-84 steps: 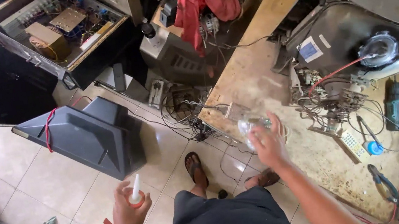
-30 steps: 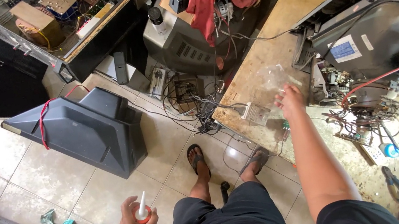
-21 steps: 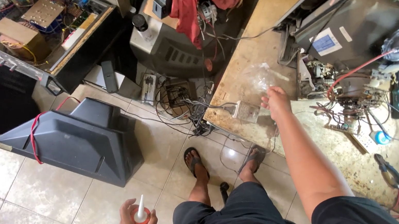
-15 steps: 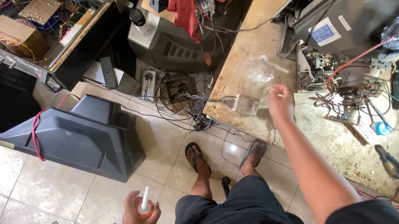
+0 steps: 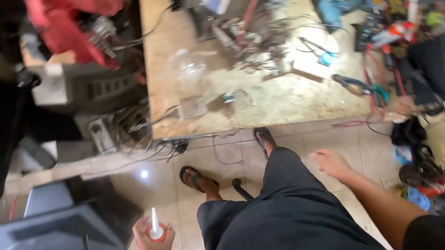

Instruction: A person repairs a CRT monitor by applying sealant to the anode cap and inspecting various small electronic components on a workbench.

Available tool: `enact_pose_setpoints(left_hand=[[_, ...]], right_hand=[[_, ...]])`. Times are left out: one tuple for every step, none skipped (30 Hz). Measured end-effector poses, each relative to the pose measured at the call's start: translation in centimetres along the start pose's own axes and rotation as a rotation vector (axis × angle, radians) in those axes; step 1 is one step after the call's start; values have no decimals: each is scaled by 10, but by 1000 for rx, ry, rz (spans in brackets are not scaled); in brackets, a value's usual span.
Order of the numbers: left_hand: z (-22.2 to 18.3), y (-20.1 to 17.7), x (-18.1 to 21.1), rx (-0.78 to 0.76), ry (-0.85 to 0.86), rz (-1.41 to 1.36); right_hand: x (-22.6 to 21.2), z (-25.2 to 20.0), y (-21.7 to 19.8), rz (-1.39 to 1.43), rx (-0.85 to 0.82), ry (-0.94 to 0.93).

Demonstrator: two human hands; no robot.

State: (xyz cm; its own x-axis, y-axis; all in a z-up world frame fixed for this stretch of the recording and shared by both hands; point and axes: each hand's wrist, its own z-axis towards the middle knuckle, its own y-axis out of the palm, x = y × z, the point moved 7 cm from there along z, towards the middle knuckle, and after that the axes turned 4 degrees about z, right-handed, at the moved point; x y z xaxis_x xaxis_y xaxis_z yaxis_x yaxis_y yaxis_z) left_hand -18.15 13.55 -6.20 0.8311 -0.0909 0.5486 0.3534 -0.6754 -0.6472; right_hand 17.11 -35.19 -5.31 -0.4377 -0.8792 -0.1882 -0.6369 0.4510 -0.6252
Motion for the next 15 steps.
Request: enact_pose_setpoints(left_hand=[[0,8,2,-11,22,14],[-6,8,19,-20,39,21],[-11,12,32,-68,-18,41],[-18,15,45,-109,-78,60],[-20,21,54,-113,-66,66],[-25,29,61,-128,-95,88],[-30,39,68,-143,-124,110],[-30,55,61,-146,-117,117],[-30,72,58,-141,-81,168],[-30,88,55,-130,-44,221],[-32,109,49,-128,-36,229],[-34,128,48,-101,27,269],[-36,148,49,-74,91,309],[-39,173,42,-72,105,317],[-40,195,36,-4,114,363]], right_hand=[[51,7,-20,234,79,229],[78,15,-34,251,85,239],[112,21,-47,423,141,330],[143,29,-60,594,192,415],[144,23,-70,607,196,420],[144,18,-84,529,191,407],[144,15,-99,451,185,394],[158,24,-105,459,186,399],[172,34,-112,412,165,388],[184,48,-118,366,140,374],[205,65,-123,377,136,375],[227,83,-126,405,124,379],[249,101,-131,434,111,382],[275,122,-132,450,111,383],[303,144,-132,474,86,419]])
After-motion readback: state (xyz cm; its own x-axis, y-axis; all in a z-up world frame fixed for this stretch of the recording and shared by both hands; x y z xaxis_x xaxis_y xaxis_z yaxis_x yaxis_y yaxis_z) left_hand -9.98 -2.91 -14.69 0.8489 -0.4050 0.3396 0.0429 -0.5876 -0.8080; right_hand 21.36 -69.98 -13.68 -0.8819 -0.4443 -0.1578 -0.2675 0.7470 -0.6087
